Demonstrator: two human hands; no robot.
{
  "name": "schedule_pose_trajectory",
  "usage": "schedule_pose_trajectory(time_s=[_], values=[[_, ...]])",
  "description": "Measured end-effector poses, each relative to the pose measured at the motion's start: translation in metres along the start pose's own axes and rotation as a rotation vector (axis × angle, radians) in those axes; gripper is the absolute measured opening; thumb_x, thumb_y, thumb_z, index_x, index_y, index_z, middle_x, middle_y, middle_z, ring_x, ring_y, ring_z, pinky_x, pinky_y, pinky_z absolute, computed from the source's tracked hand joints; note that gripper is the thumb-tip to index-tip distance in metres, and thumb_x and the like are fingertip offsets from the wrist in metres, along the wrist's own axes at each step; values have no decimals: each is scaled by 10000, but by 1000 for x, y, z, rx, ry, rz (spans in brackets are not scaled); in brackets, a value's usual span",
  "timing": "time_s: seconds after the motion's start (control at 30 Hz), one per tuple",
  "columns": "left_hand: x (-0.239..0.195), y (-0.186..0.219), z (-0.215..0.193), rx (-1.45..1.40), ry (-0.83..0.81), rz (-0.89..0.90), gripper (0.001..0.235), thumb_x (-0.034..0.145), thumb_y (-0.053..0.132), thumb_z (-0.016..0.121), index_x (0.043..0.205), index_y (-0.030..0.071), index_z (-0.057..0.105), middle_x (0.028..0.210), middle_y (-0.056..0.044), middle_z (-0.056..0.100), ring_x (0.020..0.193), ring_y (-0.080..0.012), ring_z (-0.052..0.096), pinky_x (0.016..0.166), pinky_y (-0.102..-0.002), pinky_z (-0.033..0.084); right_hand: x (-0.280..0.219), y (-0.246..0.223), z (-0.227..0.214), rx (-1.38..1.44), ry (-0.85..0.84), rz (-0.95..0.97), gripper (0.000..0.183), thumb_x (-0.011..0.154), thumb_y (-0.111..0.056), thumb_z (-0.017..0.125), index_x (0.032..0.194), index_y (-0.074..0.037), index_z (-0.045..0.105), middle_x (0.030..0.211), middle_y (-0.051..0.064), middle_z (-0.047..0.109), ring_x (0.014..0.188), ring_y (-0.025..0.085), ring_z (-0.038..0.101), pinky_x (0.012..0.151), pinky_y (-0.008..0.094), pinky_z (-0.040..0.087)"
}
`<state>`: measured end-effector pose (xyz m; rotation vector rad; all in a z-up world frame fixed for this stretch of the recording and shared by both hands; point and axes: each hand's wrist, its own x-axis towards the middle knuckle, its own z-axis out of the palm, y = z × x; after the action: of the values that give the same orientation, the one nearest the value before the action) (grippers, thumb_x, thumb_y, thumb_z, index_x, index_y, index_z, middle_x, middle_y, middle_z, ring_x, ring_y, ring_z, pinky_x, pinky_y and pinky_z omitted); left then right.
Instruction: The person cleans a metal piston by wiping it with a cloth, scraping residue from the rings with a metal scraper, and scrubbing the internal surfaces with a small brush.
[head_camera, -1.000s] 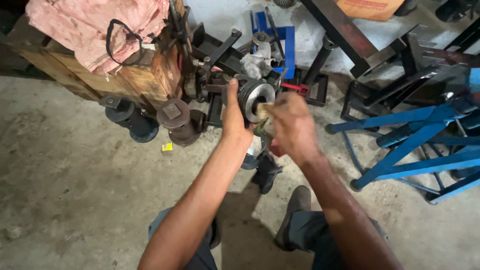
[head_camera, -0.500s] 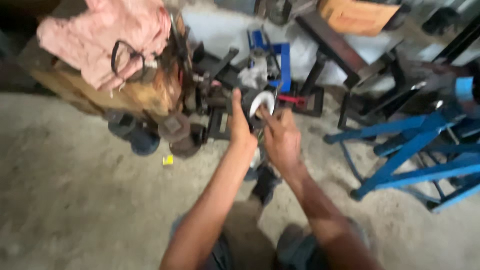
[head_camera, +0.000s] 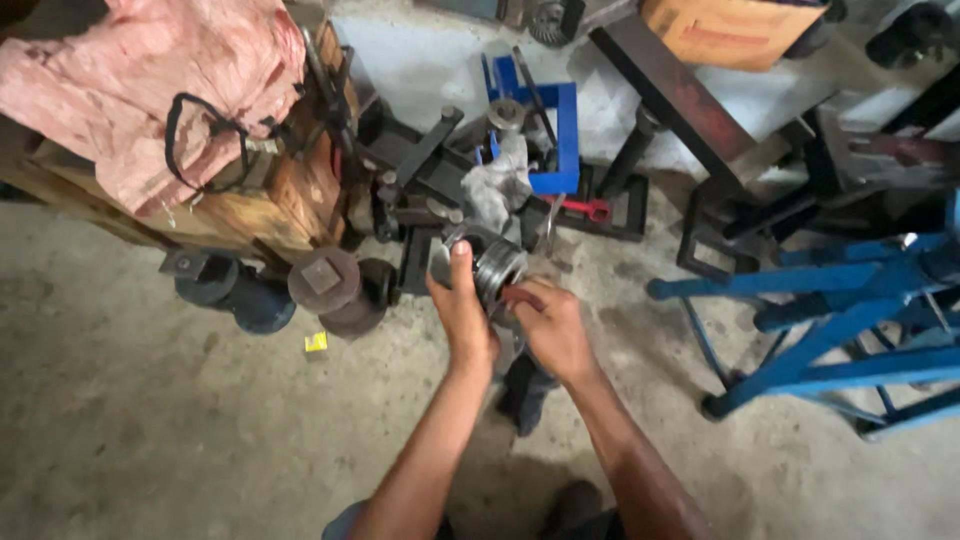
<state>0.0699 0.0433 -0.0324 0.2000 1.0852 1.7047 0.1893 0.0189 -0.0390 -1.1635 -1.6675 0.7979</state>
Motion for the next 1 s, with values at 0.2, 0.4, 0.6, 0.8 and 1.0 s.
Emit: schedule_pose_trajectory(time_s=[0.2, 0.4, 0.6, 0.8, 1.0], values=[[-76, 5, -24, 24, -132, 35, 625, 899, 440, 751, 1278, 1, 516, 1172, -88, 603, 1001, -153, 598, 882, -318, 521, -71, -30, -33, 810, 36, 617, 95, 890, -78, 646, 951, -8, 667, 641, -15, 475, 493, 75, 398, 437, 266, 305], [-156, 35, -29, -144, -254, -10, 541, 879, 458, 739, 1189, 26, 641, 1051, -38, 683, 894, -157, 647, 781, -345, 540, -130, -108, -40, 1022, 243, 480, 86, 915, -70, 655, 985, -26, 632, 669, -29, 477, 532, 89, 438, 462, 267, 321], [-179, 52, -21, -141, -234, -101, 547, 856, 520, 705, 1188, 90, 644, 1012, -48, 683, 793, -172, 660, 646, -362, 553, -135, -151, -30, 980, 437, 403, 85, 904, -45, 642, 987, -26, 648, 677, -15, 521, 518, 84, 450, 433, 260, 333], [-102, 34, 1, -117, -218, -185, 613, 855, 556, 728, 1192, 47, 676, 1006, -70, 717, 780, -194, 693, 644, -346, 553, -99, -108, -38, -267, 264, -395, 254, 896, -6, 674, 1132, -55, 757, 863, 82, 618, 745, 212, 597, 657, 341, 487], [-54, 26, -22, -87, -141, -259, 604, 773, 549, 730, 1208, 140, 647, 1081, -22, 732, 919, -173, 739, 748, -379, 623, -69, -52, -45, -412, 357, -200, 339, 864, 46, 653, 1138, -114, 775, 940, 105, 620, 832, 275, 652, 722, 384, 538]])
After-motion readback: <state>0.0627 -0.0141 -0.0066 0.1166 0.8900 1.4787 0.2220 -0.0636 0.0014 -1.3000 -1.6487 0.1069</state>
